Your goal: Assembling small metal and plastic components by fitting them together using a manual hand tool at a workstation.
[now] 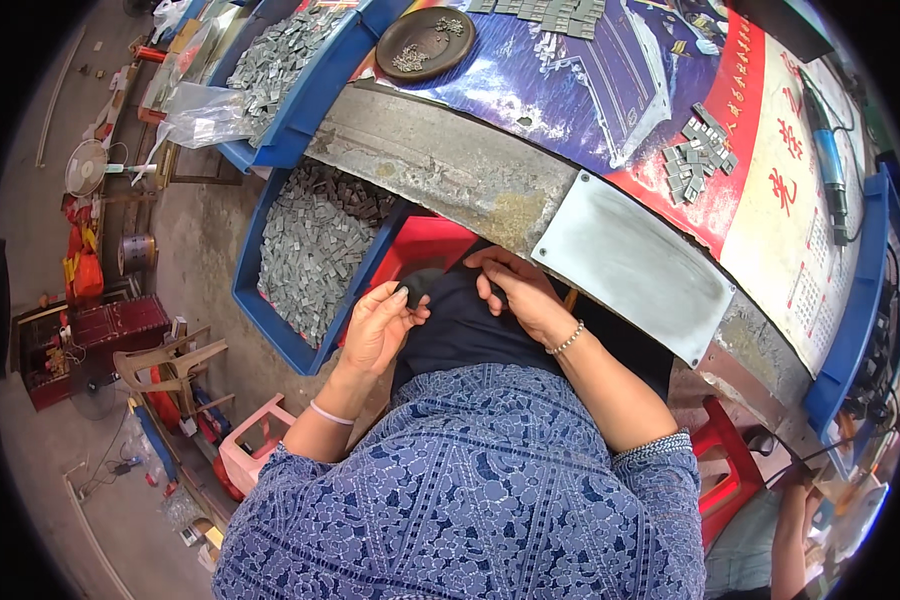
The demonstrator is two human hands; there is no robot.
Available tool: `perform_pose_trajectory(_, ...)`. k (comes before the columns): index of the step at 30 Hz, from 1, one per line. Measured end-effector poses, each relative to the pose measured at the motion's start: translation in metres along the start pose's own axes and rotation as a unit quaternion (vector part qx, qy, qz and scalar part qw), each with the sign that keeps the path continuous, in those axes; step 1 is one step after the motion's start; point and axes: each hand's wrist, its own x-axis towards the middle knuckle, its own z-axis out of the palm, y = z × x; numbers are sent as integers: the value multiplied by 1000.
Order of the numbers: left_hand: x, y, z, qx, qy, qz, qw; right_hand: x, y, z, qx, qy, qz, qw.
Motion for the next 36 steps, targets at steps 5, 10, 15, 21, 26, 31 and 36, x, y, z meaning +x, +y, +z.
perform_pose_trajectory(5, 3, -3, 3, 6, 55, -32, 998, -4, -2, 3, -60, 5, -7, 998)
perform_pose_trajectory(10, 2, -9, 4, -86, 39, -54, 994, -6, 1, 14, -154, -11, -78, 985)
perform_pose_trajectory(15, 5, -18, 1, -136, 27, -79, 987, -3, 8, 13, -160, -32, -98, 982)
perform_pose_trajectory(21, 6, -21, 2, -149, 21, -92, 984, 0, 13, 11, -142, -15, -108, 984)
perform_pose_trajectory(26, 4, -21, 8, -115, 6, -126, 985, -2, 6, 13, -155, -19, -120, 980)
perform_pose_trajectory(31, 5, -21, 13, -43, -25, -183, 982, 1, 12, 3, -120, -84, -82, 986)
perform_pose_trajectory(36, 1, -16, 31, 249, 24, -60, 966, 4, 16, -2, -191, -110, -70, 973)
